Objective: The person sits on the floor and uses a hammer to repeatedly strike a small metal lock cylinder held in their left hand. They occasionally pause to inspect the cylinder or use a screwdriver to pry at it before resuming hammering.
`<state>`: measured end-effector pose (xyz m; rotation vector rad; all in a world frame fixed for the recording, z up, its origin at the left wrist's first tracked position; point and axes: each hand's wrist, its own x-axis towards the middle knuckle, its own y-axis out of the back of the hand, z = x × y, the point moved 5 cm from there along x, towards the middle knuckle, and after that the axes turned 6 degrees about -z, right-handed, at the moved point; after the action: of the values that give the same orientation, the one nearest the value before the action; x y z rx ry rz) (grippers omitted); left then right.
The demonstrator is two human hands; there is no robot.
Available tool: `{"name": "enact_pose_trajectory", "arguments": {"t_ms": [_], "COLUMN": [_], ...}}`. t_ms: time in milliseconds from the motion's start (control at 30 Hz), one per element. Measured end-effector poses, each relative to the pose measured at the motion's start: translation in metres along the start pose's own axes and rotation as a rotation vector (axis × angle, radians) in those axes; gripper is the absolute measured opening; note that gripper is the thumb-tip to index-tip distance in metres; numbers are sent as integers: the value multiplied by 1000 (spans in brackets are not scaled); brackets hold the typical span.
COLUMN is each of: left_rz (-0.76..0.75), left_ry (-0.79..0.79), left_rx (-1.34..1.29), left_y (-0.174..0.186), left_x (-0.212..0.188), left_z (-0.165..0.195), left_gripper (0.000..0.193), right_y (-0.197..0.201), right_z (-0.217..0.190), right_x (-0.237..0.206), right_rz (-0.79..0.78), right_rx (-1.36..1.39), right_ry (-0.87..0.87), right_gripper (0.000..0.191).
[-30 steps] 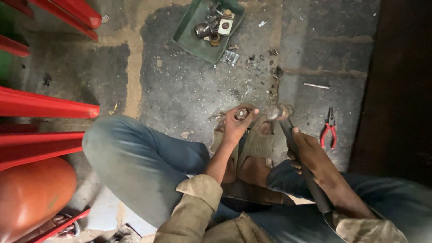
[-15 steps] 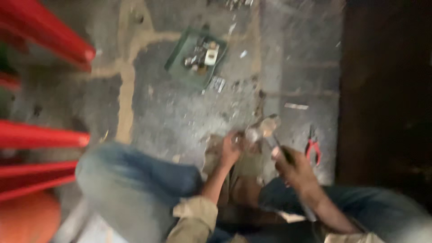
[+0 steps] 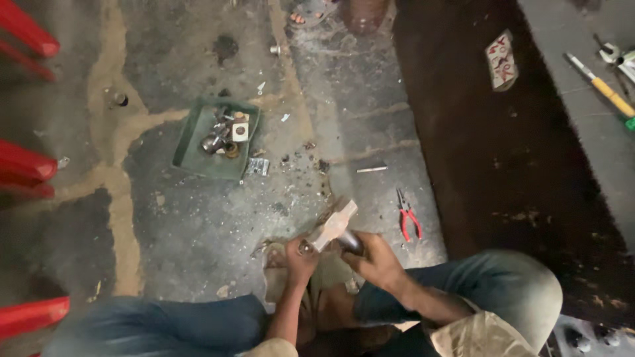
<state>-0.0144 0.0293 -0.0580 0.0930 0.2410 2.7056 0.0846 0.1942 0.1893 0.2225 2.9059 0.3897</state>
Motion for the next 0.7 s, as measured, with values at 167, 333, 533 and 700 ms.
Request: {"name": "enact_pose_trajectory", "arguments": {"t_ms": [167,333,533,700], "left_rz": [94,-11,-49,25], "left_ry": [71,3,-95,29], "left_rx": [-162,-410,-265,-232], "left_y": [3,1,-2,-4], "left_x": [-2,2,5,5], "left_z": [-8,8,23,21], "left_gripper": [45,45,45,36], "right_y": [5,6,-1,8], "right_z": [-33,-35,-35,-42], "right_x": [0,3,12,19], "right_rz": [-18,-39,14,3], "right_rx": [-212,-730,-720,-469], "right_ry": [67,-154,-66,30], "right_gripper": [27,35,33,31]}}
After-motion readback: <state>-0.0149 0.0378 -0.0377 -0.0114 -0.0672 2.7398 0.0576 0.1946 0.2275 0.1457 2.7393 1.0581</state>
